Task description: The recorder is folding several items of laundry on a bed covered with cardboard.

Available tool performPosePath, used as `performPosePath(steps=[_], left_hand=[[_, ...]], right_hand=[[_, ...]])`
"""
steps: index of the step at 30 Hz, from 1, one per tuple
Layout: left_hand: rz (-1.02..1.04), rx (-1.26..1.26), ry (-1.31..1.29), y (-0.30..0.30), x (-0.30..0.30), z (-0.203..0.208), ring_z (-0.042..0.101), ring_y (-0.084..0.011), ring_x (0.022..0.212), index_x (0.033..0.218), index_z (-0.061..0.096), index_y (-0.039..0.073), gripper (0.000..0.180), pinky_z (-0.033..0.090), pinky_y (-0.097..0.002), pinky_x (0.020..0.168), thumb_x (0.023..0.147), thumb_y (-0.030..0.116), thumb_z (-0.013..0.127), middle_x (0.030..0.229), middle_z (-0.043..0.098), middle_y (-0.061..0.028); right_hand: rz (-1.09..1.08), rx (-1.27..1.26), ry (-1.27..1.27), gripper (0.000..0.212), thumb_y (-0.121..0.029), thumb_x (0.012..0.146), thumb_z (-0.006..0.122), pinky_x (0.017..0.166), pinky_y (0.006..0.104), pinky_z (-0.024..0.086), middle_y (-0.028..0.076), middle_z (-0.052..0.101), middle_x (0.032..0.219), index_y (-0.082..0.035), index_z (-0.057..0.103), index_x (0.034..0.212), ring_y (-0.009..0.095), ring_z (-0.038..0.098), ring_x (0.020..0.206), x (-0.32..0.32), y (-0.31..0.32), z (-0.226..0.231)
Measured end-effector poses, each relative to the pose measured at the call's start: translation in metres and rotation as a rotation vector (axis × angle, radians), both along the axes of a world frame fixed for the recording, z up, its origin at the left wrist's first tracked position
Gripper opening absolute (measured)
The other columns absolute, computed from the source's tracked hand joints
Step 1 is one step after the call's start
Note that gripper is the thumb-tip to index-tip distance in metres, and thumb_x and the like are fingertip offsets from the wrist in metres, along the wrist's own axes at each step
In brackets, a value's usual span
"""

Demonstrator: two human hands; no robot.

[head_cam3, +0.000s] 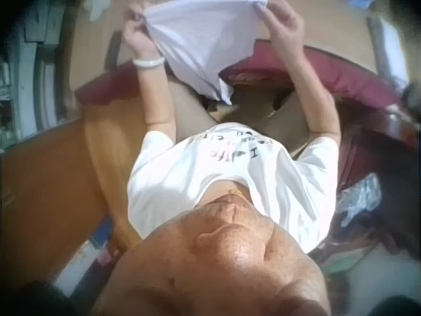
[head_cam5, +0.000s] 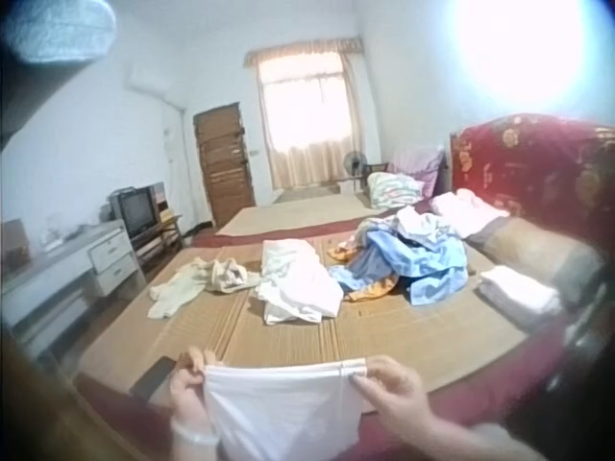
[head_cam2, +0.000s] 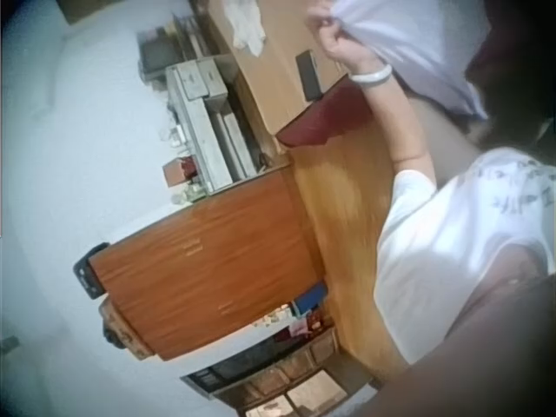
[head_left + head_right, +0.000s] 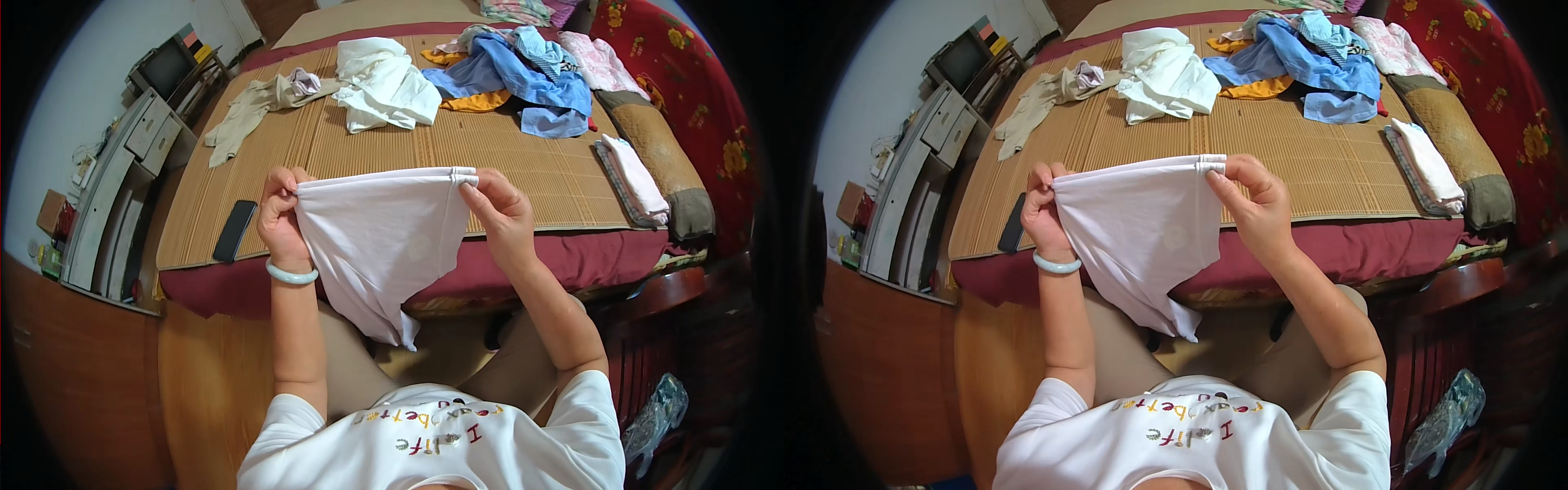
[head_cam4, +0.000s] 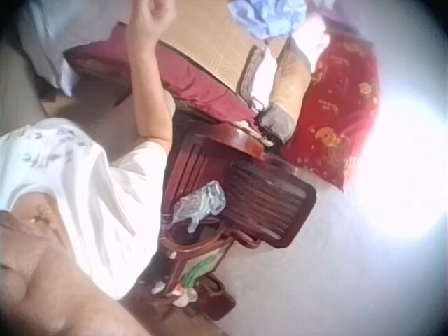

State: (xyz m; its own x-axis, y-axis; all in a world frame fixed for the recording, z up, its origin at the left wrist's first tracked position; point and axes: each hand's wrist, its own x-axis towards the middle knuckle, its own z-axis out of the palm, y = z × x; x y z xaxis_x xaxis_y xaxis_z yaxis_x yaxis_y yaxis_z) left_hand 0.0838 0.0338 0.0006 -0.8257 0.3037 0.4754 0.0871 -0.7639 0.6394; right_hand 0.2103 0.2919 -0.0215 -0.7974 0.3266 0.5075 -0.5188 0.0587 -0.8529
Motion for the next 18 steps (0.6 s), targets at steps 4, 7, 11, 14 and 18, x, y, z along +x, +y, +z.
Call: performPosePath(steps=[4,7,11,14,18], left_hand=[[0.041,-0.086,0.049,-0.003,-0.002,-0.002,0.046,-0.0161,0.073,0.084,0.048,0.005,0.013,0.044,-0.0292,0.076,0.072,0.001,0.045,0.079,0.045,-0.0055],[0.225,-0.222,0.064,0.0,0.0,-0.001,0.047,-0.0157,0.077,0.085,0.05,0.004,0.013,0.043,-0.0274,0.077,0.073,0.001,0.045,0.082,0.047,-0.0061],[0.233,-0.284,0.117,-0.002,-0.003,-0.002,0.046,-0.0149,0.08,0.085,0.052,0.004,0.014,0.041,-0.0257,0.08,0.074,0.0,0.046,0.085,0.049,-0.006],[0.267,-0.299,0.152,-0.002,-0.002,-0.002,0.047,-0.0142,0.082,0.086,0.055,0.003,0.018,0.038,-0.0244,0.082,0.071,0.0,0.045,0.088,0.054,-0.0059],[0.288,-0.406,0.213,0.0,0.005,0.008,0.047,-0.0112,0.084,0.092,0.057,0.002,0.018,0.038,-0.0232,0.081,0.08,-0.005,0.047,0.09,0.055,-0.0045]], right_hand=[[0.04,-0.131,0.014,0.009,-0.004,0.095,0.064,0.082,0.023,0.047,0.003,0.062,0.104,0.002,0.069,0.1,0.008,0.059,0.093,0.002,0.004,0.009],[0.009,-0.135,0.09,0.009,-0.003,0.095,0.063,0.083,0.0225,0.048,0.003,0.061,0.107,0.002,0.067,0.101,0.008,0.06,0.095,0.003,0.007,0.01],[-0.041,-0.103,0.139,0.011,0.0,0.094,0.063,0.083,0.0217,0.048,0.003,0.062,0.106,0.001,0.065,0.105,0.007,0.06,0.095,-0.002,0.006,0.009],[-0.01,-0.219,0.122,0.018,0.003,0.093,0.063,0.083,0.021,0.049,0.002,0.062,0.104,-0.001,0.061,0.111,0.007,0.06,0.095,-0.002,0.007,0.014],[-0.028,-0.264,0.117,0.026,0.004,0.091,0.064,0.083,0.0209,0.051,0.001,0.062,0.102,-0.003,0.058,0.116,0.007,0.061,0.092,-0.004,0.01,0.02]])
